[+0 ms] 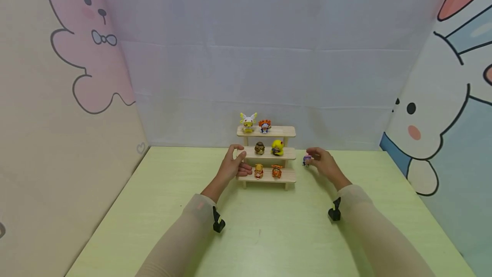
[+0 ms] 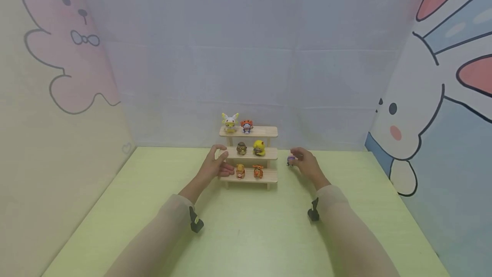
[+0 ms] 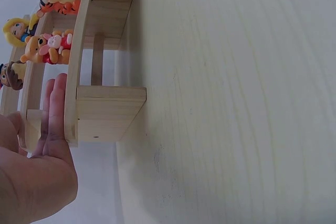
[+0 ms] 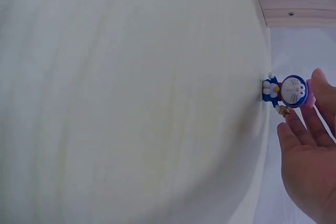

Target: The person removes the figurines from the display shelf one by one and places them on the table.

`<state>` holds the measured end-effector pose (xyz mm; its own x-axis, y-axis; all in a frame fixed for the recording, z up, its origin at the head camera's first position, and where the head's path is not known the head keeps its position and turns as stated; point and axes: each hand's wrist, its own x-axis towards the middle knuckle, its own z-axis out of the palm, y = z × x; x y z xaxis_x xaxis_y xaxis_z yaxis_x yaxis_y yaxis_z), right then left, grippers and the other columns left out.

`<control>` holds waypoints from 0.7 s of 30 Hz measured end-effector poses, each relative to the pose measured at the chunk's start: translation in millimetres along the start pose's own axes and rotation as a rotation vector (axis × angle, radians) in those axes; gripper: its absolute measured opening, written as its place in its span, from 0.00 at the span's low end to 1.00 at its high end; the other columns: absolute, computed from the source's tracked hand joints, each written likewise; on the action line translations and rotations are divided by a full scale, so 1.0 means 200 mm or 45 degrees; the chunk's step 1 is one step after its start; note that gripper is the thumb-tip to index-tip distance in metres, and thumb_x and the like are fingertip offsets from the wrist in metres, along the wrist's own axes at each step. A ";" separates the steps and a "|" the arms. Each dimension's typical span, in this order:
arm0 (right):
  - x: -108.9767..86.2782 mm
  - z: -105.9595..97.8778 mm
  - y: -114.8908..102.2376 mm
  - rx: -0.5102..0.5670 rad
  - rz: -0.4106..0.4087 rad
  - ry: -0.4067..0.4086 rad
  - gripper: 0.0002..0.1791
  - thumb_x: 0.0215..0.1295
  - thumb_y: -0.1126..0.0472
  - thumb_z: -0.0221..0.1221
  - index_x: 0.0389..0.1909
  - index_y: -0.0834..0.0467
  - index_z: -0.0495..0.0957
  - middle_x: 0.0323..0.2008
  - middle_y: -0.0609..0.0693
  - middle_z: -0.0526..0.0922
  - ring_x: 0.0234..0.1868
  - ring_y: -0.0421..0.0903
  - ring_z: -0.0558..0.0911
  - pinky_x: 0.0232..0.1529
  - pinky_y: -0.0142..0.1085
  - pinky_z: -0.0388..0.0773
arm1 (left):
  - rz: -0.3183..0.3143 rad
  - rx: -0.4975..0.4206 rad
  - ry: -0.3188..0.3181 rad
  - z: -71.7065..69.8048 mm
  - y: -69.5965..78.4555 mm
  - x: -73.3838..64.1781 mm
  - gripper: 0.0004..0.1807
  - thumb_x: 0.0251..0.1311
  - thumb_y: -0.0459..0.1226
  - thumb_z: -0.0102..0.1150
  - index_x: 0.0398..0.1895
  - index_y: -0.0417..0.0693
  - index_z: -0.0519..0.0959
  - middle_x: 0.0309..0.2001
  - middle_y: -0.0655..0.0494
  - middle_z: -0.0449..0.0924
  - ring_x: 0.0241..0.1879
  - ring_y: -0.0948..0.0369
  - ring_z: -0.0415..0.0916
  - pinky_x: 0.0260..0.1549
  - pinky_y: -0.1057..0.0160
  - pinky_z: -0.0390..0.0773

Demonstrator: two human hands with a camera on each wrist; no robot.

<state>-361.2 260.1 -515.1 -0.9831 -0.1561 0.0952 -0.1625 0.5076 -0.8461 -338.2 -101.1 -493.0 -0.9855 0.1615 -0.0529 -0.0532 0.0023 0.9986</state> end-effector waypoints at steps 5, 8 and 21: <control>0.01 -0.03 -0.05 0.002 -0.008 -0.007 0.28 0.76 0.65 0.60 0.71 0.70 0.66 0.69 0.72 0.69 0.71 0.69 0.69 0.66 0.59 0.74 | -0.006 -0.001 -0.001 0.00 0.00 0.00 0.17 0.81 0.46 0.50 0.65 0.55 0.65 0.27 0.42 0.87 0.24 0.54 0.88 0.23 0.61 0.88; 0.01 -0.04 -0.08 0.006 -0.026 -0.018 0.29 0.76 0.66 0.60 0.71 0.72 0.65 0.70 0.73 0.68 0.72 0.69 0.68 0.67 0.59 0.74 | -0.006 0.003 -0.001 0.00 0.00 0.00 0.17 0.81 0.46 0.50 0.65 0.55 0.65 0.26 0.43 0.87 0.24 0.54 0.88 0.23 0.61 0.88; 0.04 -0.10 -0.20 0.029 -0.105 -0.058 0.31 0.78 0.62 0.58 0.75 0.70 0.61 0.72 0.71 0.66 0.74 0.67 0.65 0.70 0.59 0.69 | -0.008 0.011 0.002 0.00 0.00 0.00 0.17 0.81 0.47 0.49 0.65 0.55 0.65 0.26 0.43 0.87 0.24 0.55 0.87 0.22 0.62 0.87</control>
<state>-364.5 255.7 -470.1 -0.9615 -0.2354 0.1415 -0.2405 0.4724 -0.8479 -338.9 -100.3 -492.6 -0.9854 0.1598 -0.0590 -0.0579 0.0115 0.9983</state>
